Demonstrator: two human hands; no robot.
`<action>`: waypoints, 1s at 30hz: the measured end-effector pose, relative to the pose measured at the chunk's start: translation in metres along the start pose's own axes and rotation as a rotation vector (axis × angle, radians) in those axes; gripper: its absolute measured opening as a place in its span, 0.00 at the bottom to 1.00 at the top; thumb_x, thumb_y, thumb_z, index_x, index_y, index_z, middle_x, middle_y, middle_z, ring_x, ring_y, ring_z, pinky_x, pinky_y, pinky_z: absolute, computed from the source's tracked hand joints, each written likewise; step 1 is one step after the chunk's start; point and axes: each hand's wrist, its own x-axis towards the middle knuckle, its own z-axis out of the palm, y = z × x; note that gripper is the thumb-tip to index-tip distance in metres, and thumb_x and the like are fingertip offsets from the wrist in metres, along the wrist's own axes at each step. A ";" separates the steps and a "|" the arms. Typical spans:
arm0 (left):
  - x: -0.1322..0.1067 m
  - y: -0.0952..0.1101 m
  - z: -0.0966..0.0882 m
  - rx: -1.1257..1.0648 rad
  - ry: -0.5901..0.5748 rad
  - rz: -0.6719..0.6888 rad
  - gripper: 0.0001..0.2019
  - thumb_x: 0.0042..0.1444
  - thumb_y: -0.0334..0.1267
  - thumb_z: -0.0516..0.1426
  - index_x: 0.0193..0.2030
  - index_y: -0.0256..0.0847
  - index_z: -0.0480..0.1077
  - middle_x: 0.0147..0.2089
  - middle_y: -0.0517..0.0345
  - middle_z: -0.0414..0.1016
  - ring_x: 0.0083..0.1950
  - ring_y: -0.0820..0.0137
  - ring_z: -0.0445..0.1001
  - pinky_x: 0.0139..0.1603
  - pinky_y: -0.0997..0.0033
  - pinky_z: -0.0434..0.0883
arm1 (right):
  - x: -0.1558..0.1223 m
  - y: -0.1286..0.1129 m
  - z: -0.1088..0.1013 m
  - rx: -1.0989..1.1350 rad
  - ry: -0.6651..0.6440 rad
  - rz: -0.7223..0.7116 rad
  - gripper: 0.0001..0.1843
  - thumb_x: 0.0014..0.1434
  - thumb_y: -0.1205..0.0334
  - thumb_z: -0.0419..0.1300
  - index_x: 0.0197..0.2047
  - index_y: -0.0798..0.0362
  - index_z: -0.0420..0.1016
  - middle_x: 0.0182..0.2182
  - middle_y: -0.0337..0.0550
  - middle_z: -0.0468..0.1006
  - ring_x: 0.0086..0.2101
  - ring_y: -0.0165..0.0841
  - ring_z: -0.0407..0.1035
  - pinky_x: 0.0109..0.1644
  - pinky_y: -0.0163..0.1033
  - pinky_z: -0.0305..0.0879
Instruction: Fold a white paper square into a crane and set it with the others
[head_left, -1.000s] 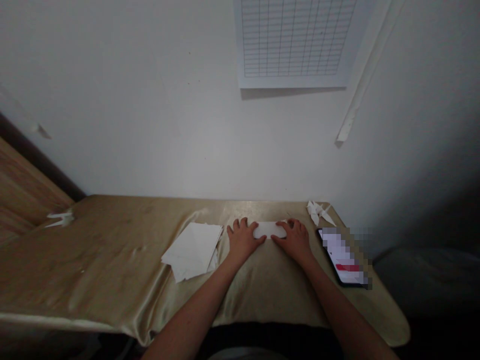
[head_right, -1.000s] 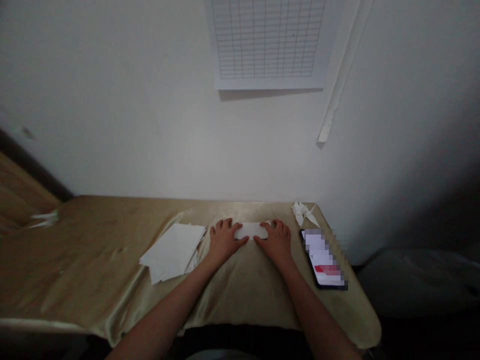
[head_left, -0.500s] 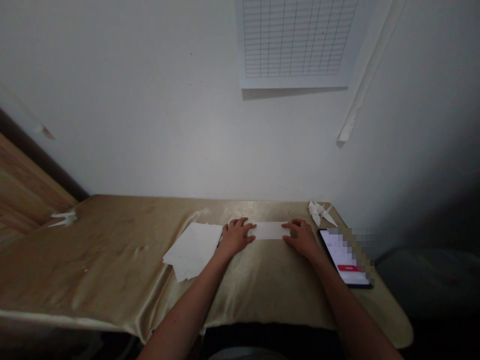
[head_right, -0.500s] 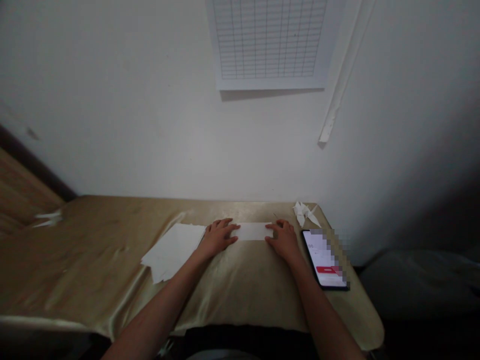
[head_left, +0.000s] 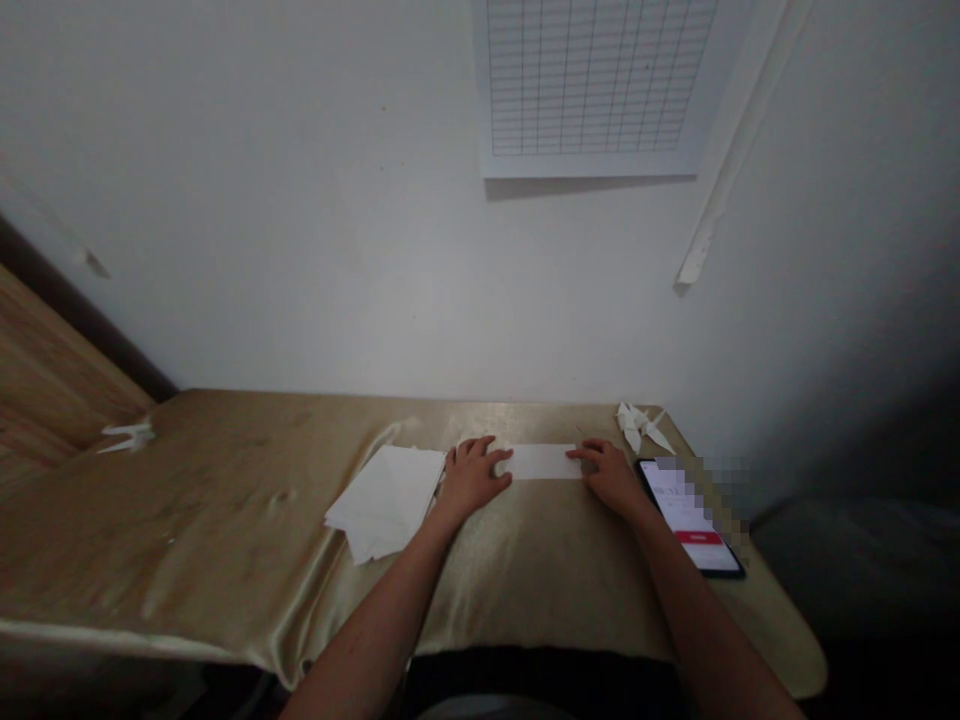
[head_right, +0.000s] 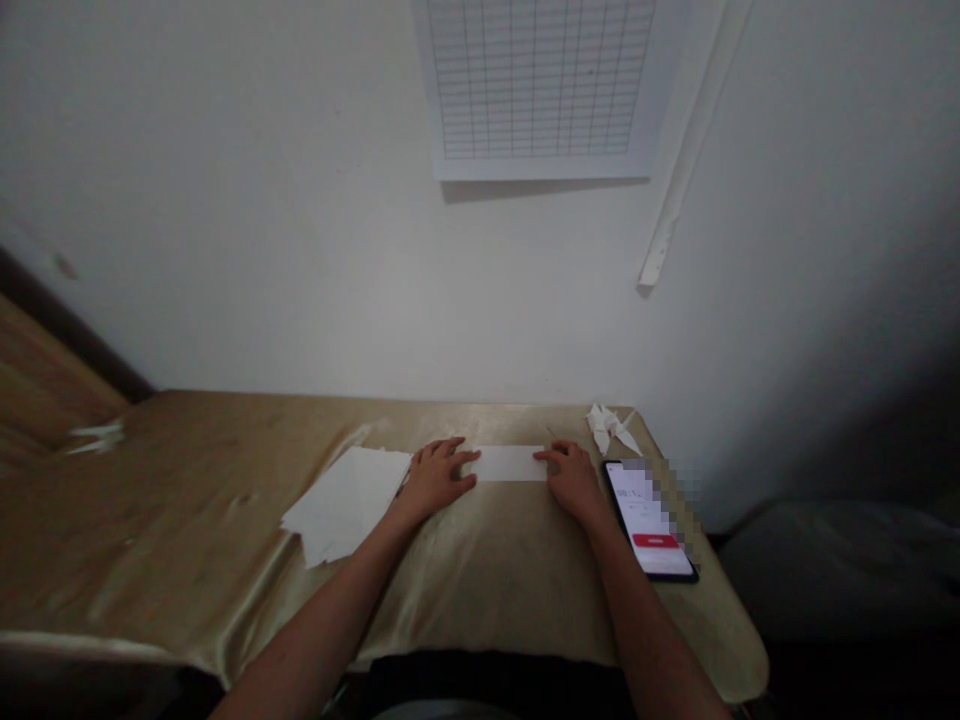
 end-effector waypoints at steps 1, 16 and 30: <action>0.000 0.003 0.001 -0.005 0.016 -0.012 0.23 0.58 0.53 0.59 0.61 0.61 0.72 0.73 0.62 0.61 0.72 0.53 0.56 0.72 0.44 0.52 | 0.000 -0.001 0.001 -0.006 0.013 0.002 0.31 0.51 0.77 0.55 0.55 0.46 0.80 0.60 0.47 0.69 0.60 0.39 0.64 0.66 0.42 0.57; 0.002 0.043 0.026 0.036 0.103 -0.169 0.38 0.53 0.66 0.56 0.64 0.44 0.66 0.74 0.43 0.56 0.76 0.38 0.45 0.72 0.31 0.43 | -0.009 -0.034 0.020 -0.161 0.131 0.059 0.27 0.55 0.46 0.65 0.57 0.45 0.76 0.58 0.51 0.67 0.61 0.49 0.59 0.67 0.54 0.50; 0.005 0.051 0.028 0.027 0.076 -0.208 0.41 0.51 0.65 0.56 0.67 0.43 0.62 0.76 0.41 0.52 0.77 0.37 0.41 0.72 0.30 0.41 | -0.003 -0.045 0.018 -0.174 0.016 0.148 0.31 0.53 0.47 0.65 0.60 0.39 0.72 0.64 0.46 0.61 0.66 0.48 0.52 0.69 0.54 0.43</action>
